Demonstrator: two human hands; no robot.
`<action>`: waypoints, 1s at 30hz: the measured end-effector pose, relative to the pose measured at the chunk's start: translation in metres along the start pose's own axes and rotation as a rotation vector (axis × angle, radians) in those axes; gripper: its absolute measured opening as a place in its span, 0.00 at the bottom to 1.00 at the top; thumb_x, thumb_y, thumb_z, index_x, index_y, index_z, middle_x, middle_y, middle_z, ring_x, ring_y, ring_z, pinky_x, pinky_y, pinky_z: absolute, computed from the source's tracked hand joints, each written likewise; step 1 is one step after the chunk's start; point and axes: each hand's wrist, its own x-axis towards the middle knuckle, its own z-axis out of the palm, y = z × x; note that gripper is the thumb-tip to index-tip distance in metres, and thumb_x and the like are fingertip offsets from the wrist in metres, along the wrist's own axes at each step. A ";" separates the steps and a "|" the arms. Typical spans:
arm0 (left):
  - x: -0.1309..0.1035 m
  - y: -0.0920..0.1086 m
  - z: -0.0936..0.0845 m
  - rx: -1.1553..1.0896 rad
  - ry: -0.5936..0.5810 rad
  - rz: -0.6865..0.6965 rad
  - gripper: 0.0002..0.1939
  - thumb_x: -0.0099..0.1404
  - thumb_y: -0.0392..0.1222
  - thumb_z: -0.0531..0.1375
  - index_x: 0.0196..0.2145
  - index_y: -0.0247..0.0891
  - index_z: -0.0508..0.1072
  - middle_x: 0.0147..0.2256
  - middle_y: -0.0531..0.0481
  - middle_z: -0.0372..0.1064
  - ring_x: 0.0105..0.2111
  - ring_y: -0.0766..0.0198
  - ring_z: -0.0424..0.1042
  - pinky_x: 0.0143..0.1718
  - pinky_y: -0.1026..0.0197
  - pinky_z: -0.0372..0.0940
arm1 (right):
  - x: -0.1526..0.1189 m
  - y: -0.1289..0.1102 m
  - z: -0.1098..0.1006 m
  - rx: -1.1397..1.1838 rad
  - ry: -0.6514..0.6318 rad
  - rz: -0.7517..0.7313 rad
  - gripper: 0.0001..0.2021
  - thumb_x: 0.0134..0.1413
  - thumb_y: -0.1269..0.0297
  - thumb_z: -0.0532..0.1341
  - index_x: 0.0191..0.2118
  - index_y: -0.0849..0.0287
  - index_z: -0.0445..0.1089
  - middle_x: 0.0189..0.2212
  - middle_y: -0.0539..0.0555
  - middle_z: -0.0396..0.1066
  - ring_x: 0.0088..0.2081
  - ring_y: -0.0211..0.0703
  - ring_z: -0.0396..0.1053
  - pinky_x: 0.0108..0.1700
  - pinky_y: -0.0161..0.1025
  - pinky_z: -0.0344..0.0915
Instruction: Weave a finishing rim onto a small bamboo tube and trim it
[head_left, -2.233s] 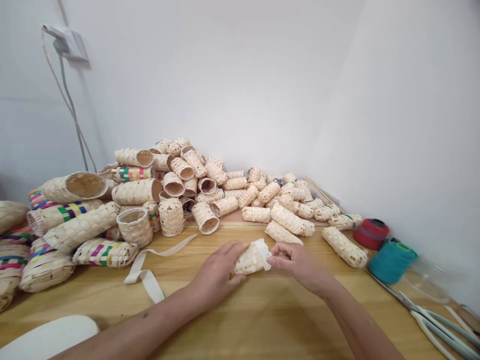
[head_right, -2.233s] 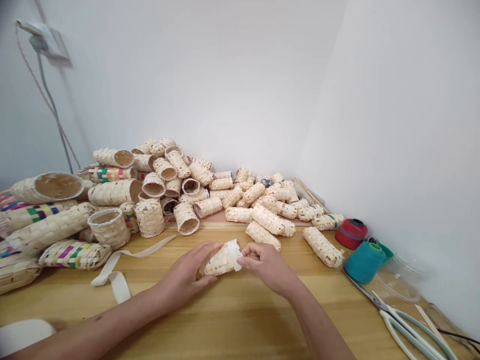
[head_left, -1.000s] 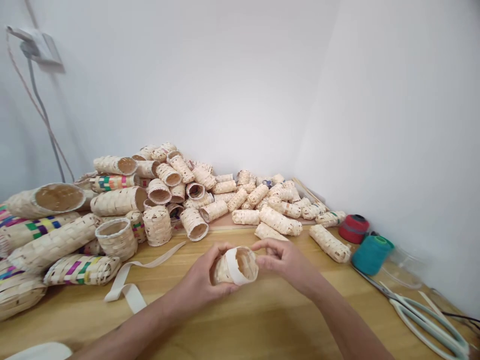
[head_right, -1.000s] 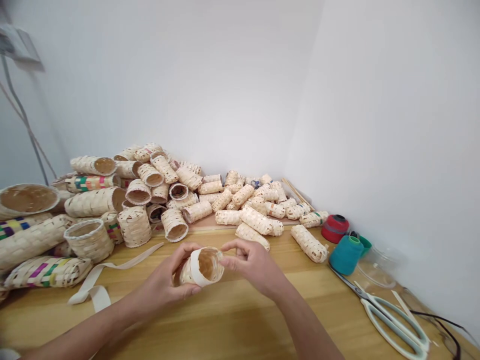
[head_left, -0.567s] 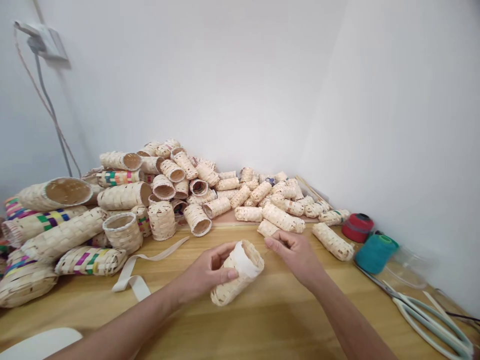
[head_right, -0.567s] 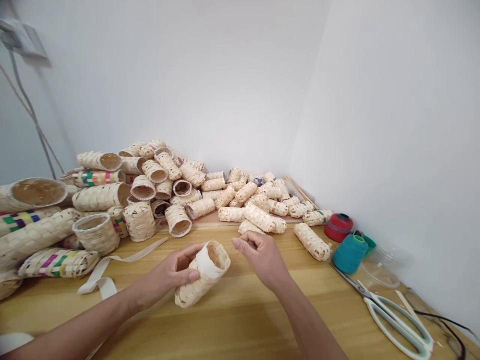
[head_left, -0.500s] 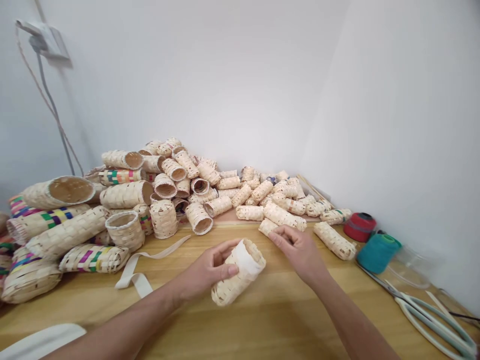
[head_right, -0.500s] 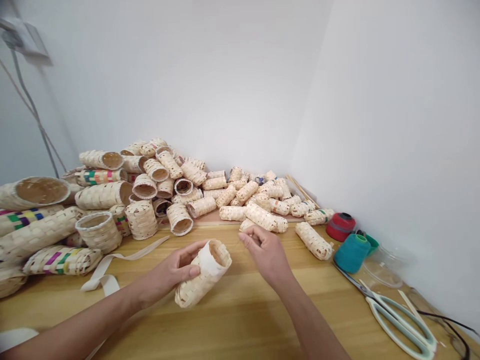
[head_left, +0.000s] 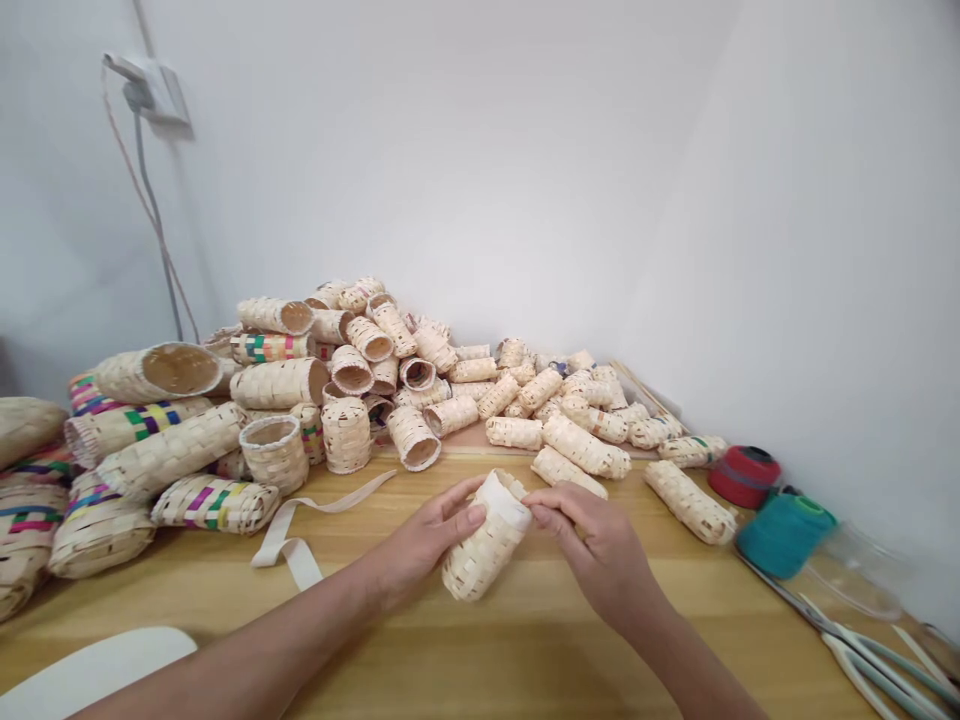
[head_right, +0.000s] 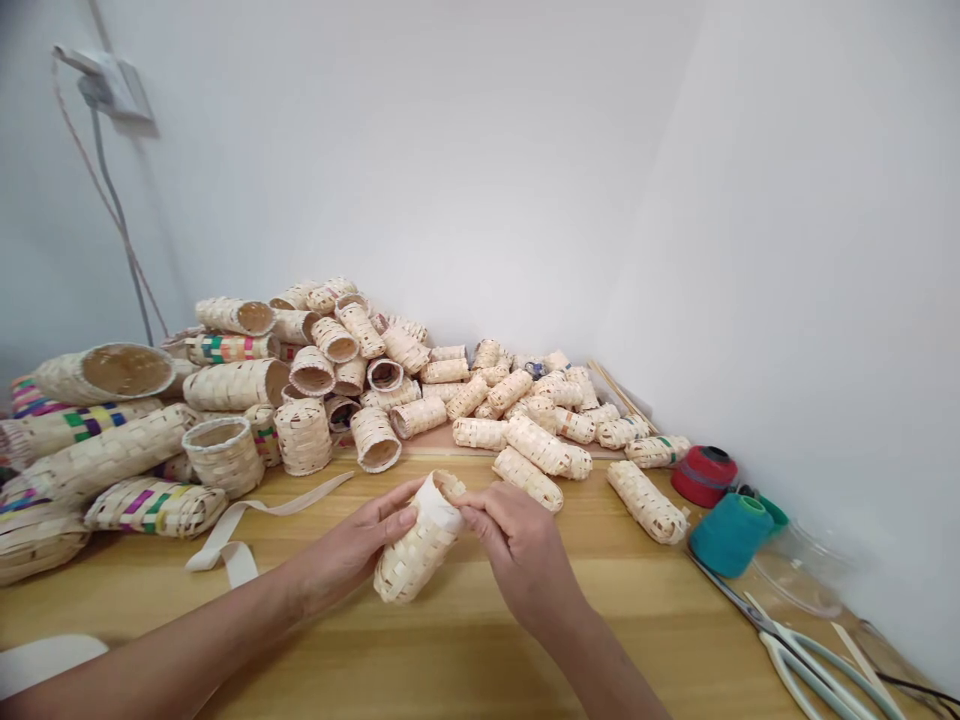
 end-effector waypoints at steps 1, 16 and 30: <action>0.000 0.000 0.001 0.006 0.015 0.005 0.30 0.61 0.50 0.63 0.58 0.41 0.63 0.55 0.45 0.66 0.54 0.52 0.64 0.53 0.56 0.59 | 0.000 0.000 0.001 -0.017 0.011 -0.009 0.08 0.62 0.68 0.56 0.41 0.56 0.72 0.33 0.52 0.73 0.35 0.42 0.70 0.37 0.37 0.63; -0.013 0.013 0.014 0.651 0.116 0.549 0.31 0.57 0.48 0.64 0.55 0.41 0.57 0.51 0.42 0.65 0.48 0.53 0.68 0.48 0.54 0.65 | 0.005 -0.019 -0.018 -0.083 0.153 -0.277 0.10 0.60 0.72 0.57 0.40 0.53 0.74 0.31 0.52 0.66 0.34 0.42 0.64 0.34 0.38 0.61; -0.014 0.037 0.010 1.359 0.159 1.218 0.26 0.55 0.31 0.63 0.49 0.41 0.60 0.48 0.40 0.69 0.52 0.53 0.67 0.58 0.41 0.50 | 0.006 -0.021 -0.032 -0.169 -0.093 -0.377 0.13 0.60 0.77 0.54 0.38 0.54 0.73 0.27 0.49 0.65 0.30 0.38 0.59 0.31 0.36 0.53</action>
